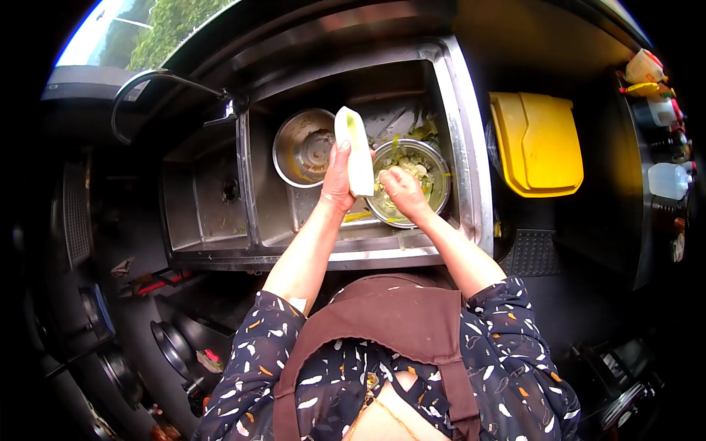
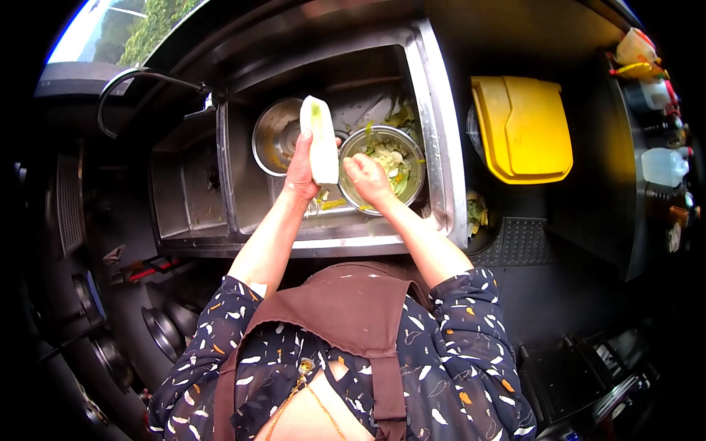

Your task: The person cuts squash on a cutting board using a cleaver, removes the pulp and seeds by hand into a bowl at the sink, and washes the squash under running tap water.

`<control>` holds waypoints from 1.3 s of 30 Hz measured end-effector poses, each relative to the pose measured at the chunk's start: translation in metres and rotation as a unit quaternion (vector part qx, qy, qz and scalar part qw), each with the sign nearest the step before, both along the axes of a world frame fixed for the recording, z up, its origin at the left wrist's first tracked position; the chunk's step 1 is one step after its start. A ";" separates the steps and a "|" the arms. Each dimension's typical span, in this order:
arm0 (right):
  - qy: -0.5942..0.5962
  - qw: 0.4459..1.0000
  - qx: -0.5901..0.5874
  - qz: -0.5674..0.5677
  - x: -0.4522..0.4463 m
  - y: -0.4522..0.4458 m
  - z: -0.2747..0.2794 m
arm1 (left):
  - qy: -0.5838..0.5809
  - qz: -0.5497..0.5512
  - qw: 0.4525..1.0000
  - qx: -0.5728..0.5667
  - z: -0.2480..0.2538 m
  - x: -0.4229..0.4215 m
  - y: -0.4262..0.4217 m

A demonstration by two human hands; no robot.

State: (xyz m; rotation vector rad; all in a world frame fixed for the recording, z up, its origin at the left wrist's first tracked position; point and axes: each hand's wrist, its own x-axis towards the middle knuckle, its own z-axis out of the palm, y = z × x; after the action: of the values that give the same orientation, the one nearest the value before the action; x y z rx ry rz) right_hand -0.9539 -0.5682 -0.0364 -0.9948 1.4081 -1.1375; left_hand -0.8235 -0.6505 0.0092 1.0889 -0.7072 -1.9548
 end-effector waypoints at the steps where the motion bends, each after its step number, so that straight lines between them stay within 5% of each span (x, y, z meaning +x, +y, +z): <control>1: -0.045 0.998 0.039 -0.033 -0.005 -0.002 -0.013 | 0.000 -0.001 1.000 0.000 0.006 0.000 -0.001; 3: 0.033 0.996 0.080 -0.003 -0.015 -0.013 0.005 | -0.033 -0.035 0.997 -0.057 0.012 0.001 0.000; 5: -0.128 0.960 0.250 0.006 -0.012 -0.022 0.035 | -0.040 -0.039 0.996 -0.075 0.012 -0.002 0.004; 7: -0.219 0.930 0.288 0.067 -0.005 -0.026 0.052 | -0.044 -0.041 0.994 -0.092 0.011 -0.009 0.010; 9: -0.245 0.927 0.278 0.060 0.006 -0.028 0.052 | -0.078 -0.054 0.984 -0.152 0.014 -0.014 0.014; 13: -0.215 0.937 0.256 0.106 0.012 -0.032 0.037 | -0.015 -0.040 0.995 -0.095 0.015 -0.011 0.012; 16: -0.273 0.925 0.257 0.056 0.015 -0.027 0.038 | -0.041 -0.061 0.990 -0.120 0.013 -0.011 0.014; 18: -0.431 0.873 0.227 0.033 0.011 -0.024 0.035 | -0.063 -0.065 0.986 -0.141 0.016 -0.010 0.013; 23: -0.443 0.864 0.239 0.012 0.013 -0.024 0.040 | -0.080 -0.092 0.980 -0.160 0.014 -0.007 0.014; 27: -0.384 0.890 0.233 0.082 0.008 -0.023 0.022 | -0.078 -0.052 0.984 -0.149 0.011 -0.007 0.013; 28: -0.111 0.977 0.138 0.116 -0.002 -0.022 0.010 | -0.075 -0.044 0.988 -0.129 0.011 -0.005 0.011; 29: 0.171 0.975 0.030 0.140 -0.009 -0.021 0.006 | -0.072 -0.036 0.991 -0.108 0.012 -0.001 0.007; 31: 0.166 0.984 0.050 0.045 -0.019 -0.018 -0.002 | -0.044 -0.018 0.997 -0.059 0.015 0.007 0.001; 33: 0.353 0.925 0.044 0.131 -0.027 -0.017 0.019 | 0.060 -0.057 0.993 0.080 0.011 0.018 -0.003; 34: 0.352 0.926 0.044 0.131 -0.022 -0.015 0.022 | 0.068 -0.036 0.993 0.088 0.007 0.017 0.000; 36: 0.318 0.940 -0.123 -0.021 -0.003 -0.010 0.028 | 0.084 -0.023 0.991 0.100 0.001 0.014 0.005; 39: 0.312 0.937 -0.120 0.095 0.014 -0.009 0.038 | 0.118 0.038 0.981 0.150 0.001 0.001 0.015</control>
State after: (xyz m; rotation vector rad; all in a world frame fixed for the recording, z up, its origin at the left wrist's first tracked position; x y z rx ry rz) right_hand -0.9402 -0.5775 0.0021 -1.7390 1.6327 -0.8955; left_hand -0.8227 -0.6356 0.0104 1.0157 -0.2429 -2.1241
